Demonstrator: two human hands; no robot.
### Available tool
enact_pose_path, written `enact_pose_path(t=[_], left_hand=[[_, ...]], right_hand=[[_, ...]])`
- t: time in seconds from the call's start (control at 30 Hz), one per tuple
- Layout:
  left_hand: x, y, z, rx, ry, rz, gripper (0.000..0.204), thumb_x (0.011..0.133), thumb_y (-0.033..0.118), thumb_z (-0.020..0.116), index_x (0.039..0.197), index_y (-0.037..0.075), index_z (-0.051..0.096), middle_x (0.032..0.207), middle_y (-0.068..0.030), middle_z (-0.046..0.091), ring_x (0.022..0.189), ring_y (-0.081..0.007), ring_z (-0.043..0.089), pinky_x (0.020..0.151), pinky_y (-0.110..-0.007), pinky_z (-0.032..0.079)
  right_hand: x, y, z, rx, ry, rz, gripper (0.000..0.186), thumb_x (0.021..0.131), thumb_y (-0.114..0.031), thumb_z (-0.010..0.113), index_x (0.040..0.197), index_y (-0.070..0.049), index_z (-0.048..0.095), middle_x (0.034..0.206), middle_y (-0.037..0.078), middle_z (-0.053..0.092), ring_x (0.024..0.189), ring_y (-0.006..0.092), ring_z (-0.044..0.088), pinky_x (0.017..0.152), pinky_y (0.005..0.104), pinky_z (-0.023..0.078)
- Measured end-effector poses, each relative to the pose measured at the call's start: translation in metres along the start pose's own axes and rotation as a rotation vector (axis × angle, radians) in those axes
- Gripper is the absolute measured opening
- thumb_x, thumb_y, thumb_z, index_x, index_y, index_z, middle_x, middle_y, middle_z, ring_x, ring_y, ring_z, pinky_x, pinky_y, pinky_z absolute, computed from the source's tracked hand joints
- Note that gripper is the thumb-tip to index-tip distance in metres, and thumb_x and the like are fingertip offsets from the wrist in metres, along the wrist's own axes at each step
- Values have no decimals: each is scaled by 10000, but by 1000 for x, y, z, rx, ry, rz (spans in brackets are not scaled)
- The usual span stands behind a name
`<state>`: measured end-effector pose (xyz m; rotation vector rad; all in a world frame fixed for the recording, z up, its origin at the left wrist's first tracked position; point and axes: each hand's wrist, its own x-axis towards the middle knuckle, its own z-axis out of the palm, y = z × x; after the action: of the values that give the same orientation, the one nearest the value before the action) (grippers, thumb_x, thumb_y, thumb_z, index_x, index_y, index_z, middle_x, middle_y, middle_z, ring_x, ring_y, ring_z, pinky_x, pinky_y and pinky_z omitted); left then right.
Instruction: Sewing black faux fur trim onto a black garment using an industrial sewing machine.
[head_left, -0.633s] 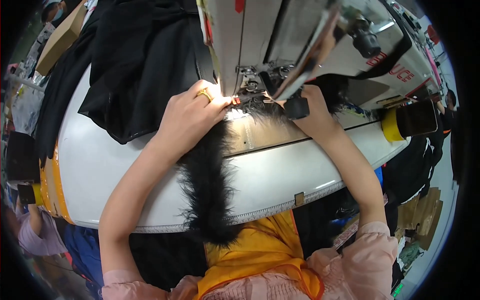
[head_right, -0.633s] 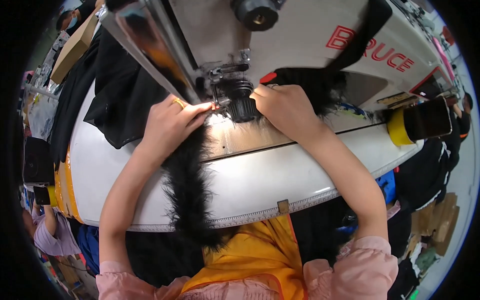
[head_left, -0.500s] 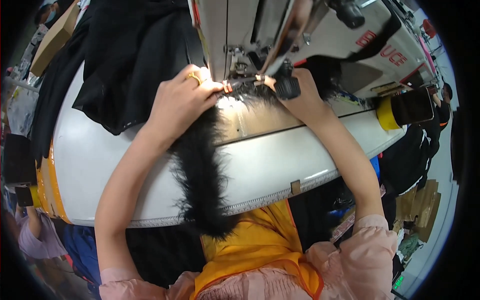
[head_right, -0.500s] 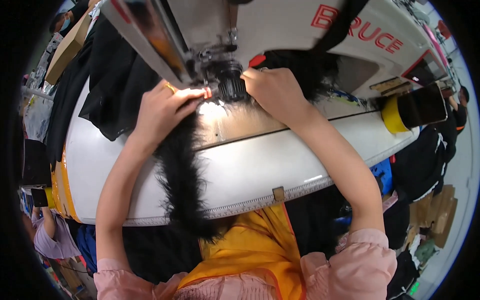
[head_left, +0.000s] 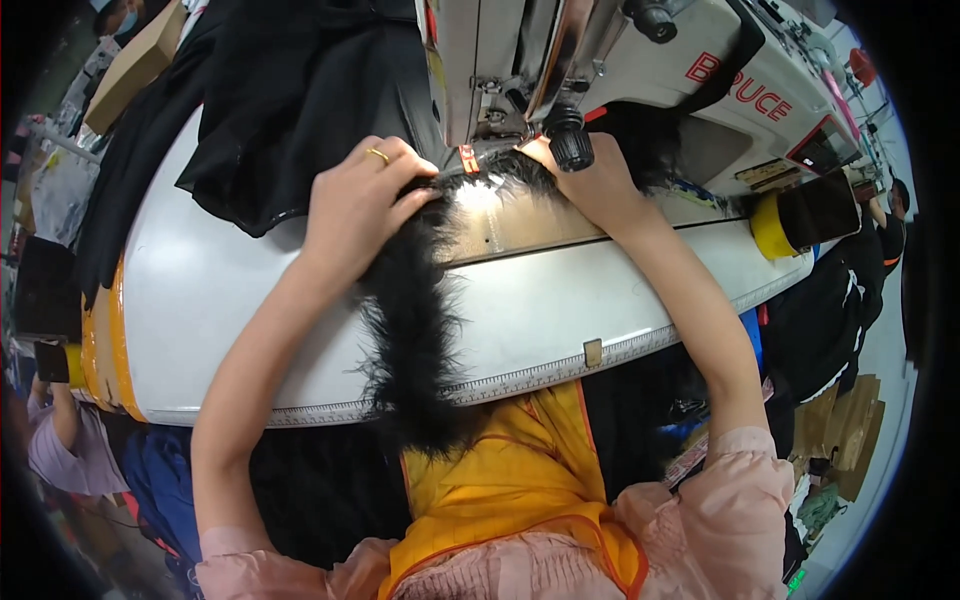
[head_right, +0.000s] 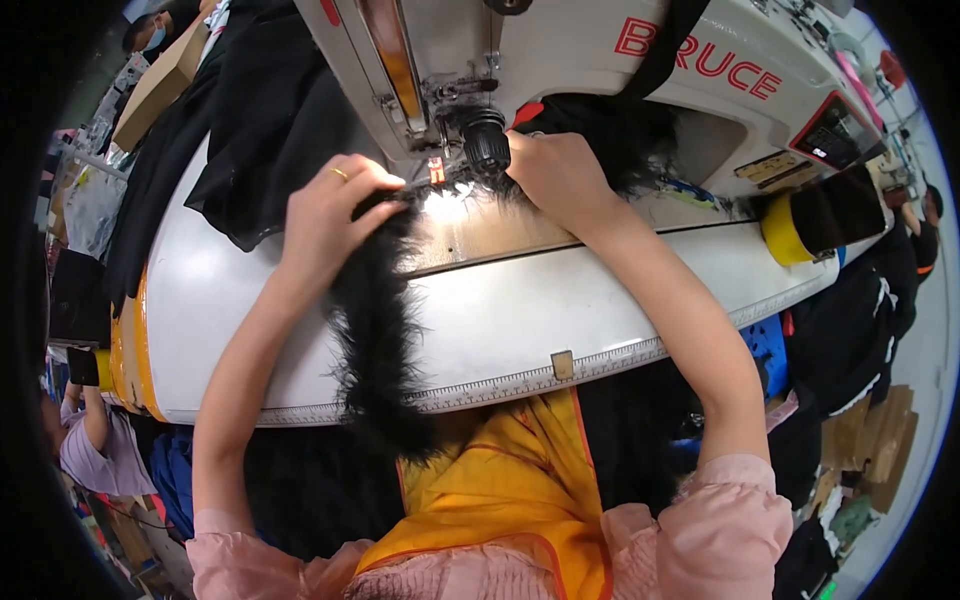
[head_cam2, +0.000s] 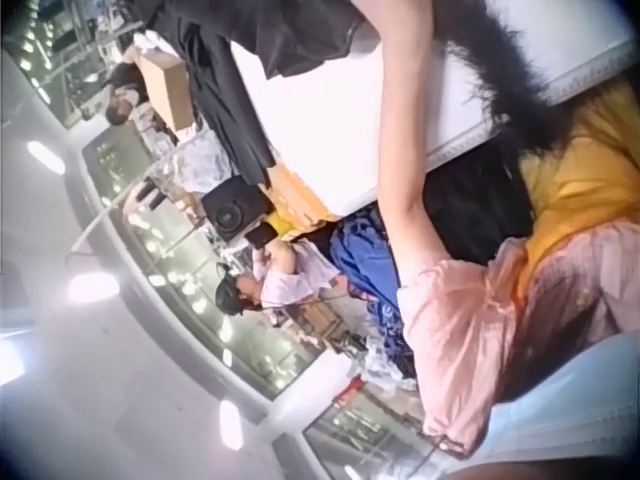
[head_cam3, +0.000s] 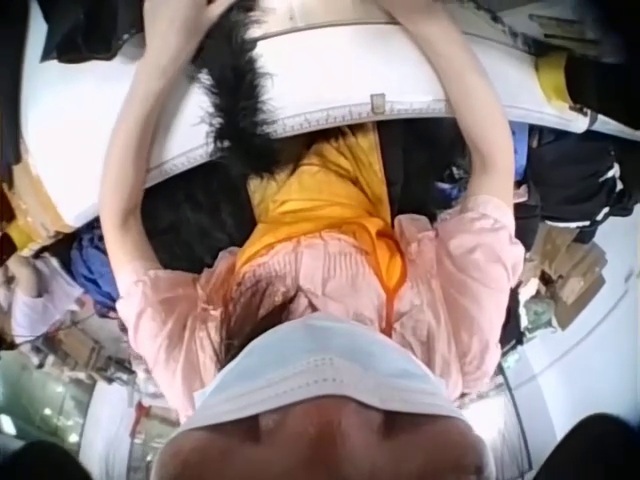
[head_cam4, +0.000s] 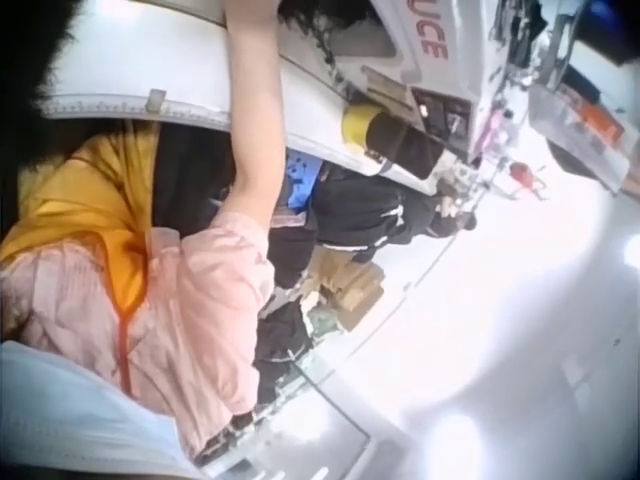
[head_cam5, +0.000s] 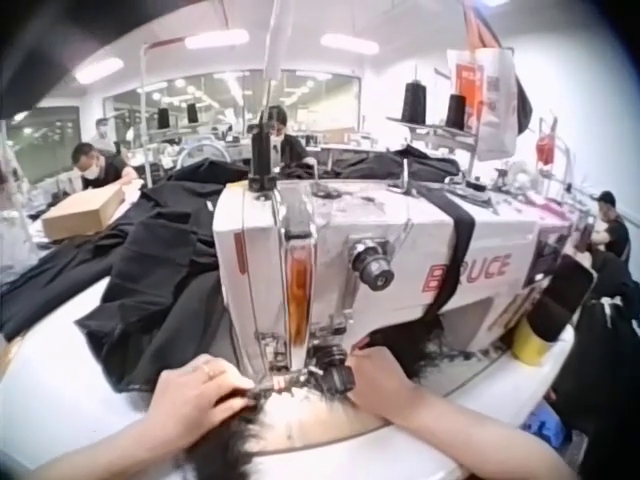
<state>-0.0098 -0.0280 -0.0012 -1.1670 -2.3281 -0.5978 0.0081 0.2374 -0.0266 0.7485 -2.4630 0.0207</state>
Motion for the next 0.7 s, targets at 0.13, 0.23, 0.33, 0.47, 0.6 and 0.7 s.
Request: enact_pose_path(t=[0.13,0.23,0.33,0.47,0.6,0.7], left_hand=[[-6,0,1,105,-2,126,120,719,131,618,826,108,569,807,11,538,803,-144,568,596,-267,485],[-1,7,8,128,-4,185,143,693,106,571,836,108,567,818,3,527,809,-140,555,567,-260,487],[7,3,14,142,2,190,150,695,104,583,845,102,577,833,2,539,828,-137,552,547,-250,483],[4,-3,16,127,-33,170,142,728,118,611,865,82,596,887,-10,568,832,-147,550,512,-263,484],[9,-2,17,96,12,164,106,738,107,608,836,68,595,858,-22,555,829,-152,545,510,-261,488],[11,-2,17,92,-19,143,76,743,95,604,812,64,595,840,-29,546,835,-156,540,516,-258,495]], right_hand=[[4,-1,-26,89,-55,-25,142,701,-22,569,835,-66,569,755,46,608,649,204,614,577,301,490],[-10,18,-34,125,-47,-72,305,680,14,544,965,-79,602,943,35,633,681,216,614,611,311,491],[-10,23,-36,121,-77,-22,377,678,35,536,1006,-123,634,952,31,626,687,226,606,622,319,484],[-10,22,-30,108,-96,29,363,649,40,563,962,-127,642,864,41,611,697,240,599,624,333,482],[-9,26,-32,-12,-46,34,315,618,47,574,889,-102,633,826,55,617,710,256,601,624,348,480],[-3,25,-35,-22,27,3,315,601,48,573,874,-96,636,797,72,632,729,280,596,638,366,474]])
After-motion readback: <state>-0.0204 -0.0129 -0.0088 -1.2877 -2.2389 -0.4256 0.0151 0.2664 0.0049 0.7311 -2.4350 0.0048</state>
